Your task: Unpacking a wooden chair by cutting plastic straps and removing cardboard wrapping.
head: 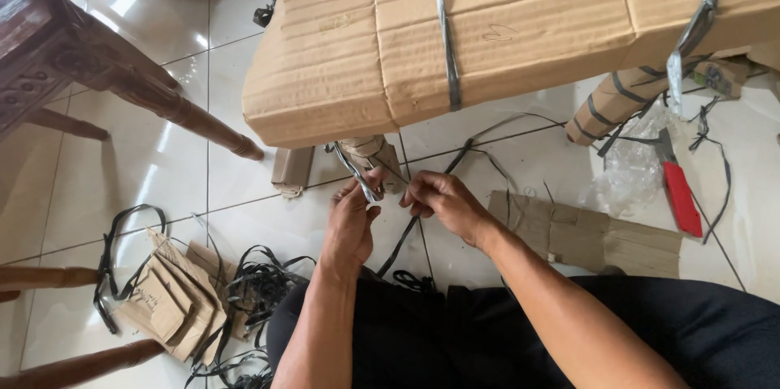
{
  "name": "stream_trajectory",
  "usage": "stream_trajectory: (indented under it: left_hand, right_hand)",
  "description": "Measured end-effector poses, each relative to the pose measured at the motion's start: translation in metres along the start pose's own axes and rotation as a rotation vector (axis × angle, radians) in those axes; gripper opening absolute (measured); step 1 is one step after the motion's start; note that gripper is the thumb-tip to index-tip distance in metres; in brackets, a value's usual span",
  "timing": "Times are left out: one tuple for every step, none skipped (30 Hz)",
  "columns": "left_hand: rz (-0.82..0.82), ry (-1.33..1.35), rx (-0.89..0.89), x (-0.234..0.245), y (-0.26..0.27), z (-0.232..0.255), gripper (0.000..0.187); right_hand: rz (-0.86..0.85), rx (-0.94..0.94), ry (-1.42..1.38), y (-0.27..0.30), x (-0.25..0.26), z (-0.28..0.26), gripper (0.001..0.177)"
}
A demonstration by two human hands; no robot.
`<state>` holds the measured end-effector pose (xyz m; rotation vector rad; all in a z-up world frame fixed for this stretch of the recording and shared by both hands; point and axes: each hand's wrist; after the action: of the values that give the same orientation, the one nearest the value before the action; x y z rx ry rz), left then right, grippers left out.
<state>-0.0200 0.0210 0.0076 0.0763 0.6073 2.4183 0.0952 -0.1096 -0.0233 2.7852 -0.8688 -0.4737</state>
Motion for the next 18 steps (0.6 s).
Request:
stream_trajectory:
  left_hand:
    - [0.006, 0.002, 0.0, -0.003, 0.001, 0.002, 0.025]
    - [-0.048, 0.122, 0.005, -0.007, 0.003, 0.003, 0.024]
    - [-0.102, 0.243, 0.009, -0.01, 0.005, 0.005, 0.022]
    - [-0.1, 0.246, 0.007, -0.01, 0.002, 0.0, 0.022]
    - [-0.099, 0.271, -0.03, -0.01, 0.0, -0.005, 0.02]
    - [-0.1, 0.297, -0.065, -0.011, -0.003, -0.011, 0.018]
    - [-0.099, 0.3, -0.066, -0.01, -0.002, -0.009, 0.018]
    - [-0.093, 0.257, -0.105, -0.009, -0.001, -0.007, 0.019]
    - [-0.087, 0.214, -0.144, -0.009, 0.001, -0.006, 0.02]
    - [-0.086, 0.217, -0.144, -0.012, 0.006, -0.001, 0.02]
    - [-0.078, 0.201, -0.164, -0.016, 0.011, 0.004, 0.021]
    - [-0.071, 0.183, -0.184, -0.019, 0.016, 0.009, 0.023]
    - [-0.071, 0.185, -0.185, -0.015, 0.008, -0.002, 0.023]
    - [-0.061, 0.18, -0.194, -0.012, -0.001, -0.011, 0.022]
    - [-0.051, 0.175, -0.204, -0.009, -0.01, -0.02, 0.022]
    - [-0.049, 0.172, -0.205, -0.011, -0.006, -0.015, 0.022]
    - [-0.044, 0.18, -0.221, -0.014, -0.002, -0.011, 0.021]
    - [-0.036, 0.19, -0.235, -0.016, 0.003, -0.008, 0.02]
  right_hand:
    - [-0.006, -0.002, 0.001, -0.001, -0.002, 0.002, 0.021]
    - [-0.012, -0.023, 0.012, -0.001, -0.004, 0.004, 0.023]
    - [-0.018, -0.043, 0.023, -0.001, -0.006, 0.006, 0.024]
    - [-0.022, -0.043, 0.026, 0.001, -0.009, 0.001, 0.024]
    - [-0.002, -0.043, 0.075, 0.003, -0.012, -0.003, 0.021]
    - [0.02, -0.042, 0.124, 0.005, -0.015, -0.008, 0.02]
    - [0.018, -0.042, 0.127, 0.006, -0.013, -0.009, 0.02]
    - [0.12, 0.03, 0.219, 0.008, -0.011, -0.009, 0.019]
    - [0.222, 0.103, 0.31, 0.009, -0.008, -0.01, 0.031]
    - [0.22, 0.103, 0.313, 0.012, -0.016, -0.021, 0.031]
    - [0.186, 0.164, 0.333, 0.016, -0.024, -0.032, 0.036]
    - [0.154, 0.225, 0.351, 0.02, -0.031, -0.042, 0.042]
    - [0.153, 0.225, 0.352, 0.019, -0.036, -0.038, 0.042]
    - [0.181, 0.238, 0.369, 0.018, -0.04, -0.036, 0.037]
    - [0.21, 0.251, 0.386, 0.016, -0.043, -0.034, 0.033]
    - [0.208, 0.252, 0.384, 0.016, -0.043, -0.033, 0.033]
    - [0.243, 0.259, 0.434, 0.015, -0.042, -0.031, 0.028]
    - [0.278, 0.263, 0.486, 0.016, -0.042, -0.029, 0.024]
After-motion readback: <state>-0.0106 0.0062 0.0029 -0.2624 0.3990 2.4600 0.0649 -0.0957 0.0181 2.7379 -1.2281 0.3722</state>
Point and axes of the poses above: each hand's wrist, its own y-axis away from the middle knuckle, its own x-axis out of the back of the hand, z = x × y, and after that the axes turned 5 degrees about -y, right-handed
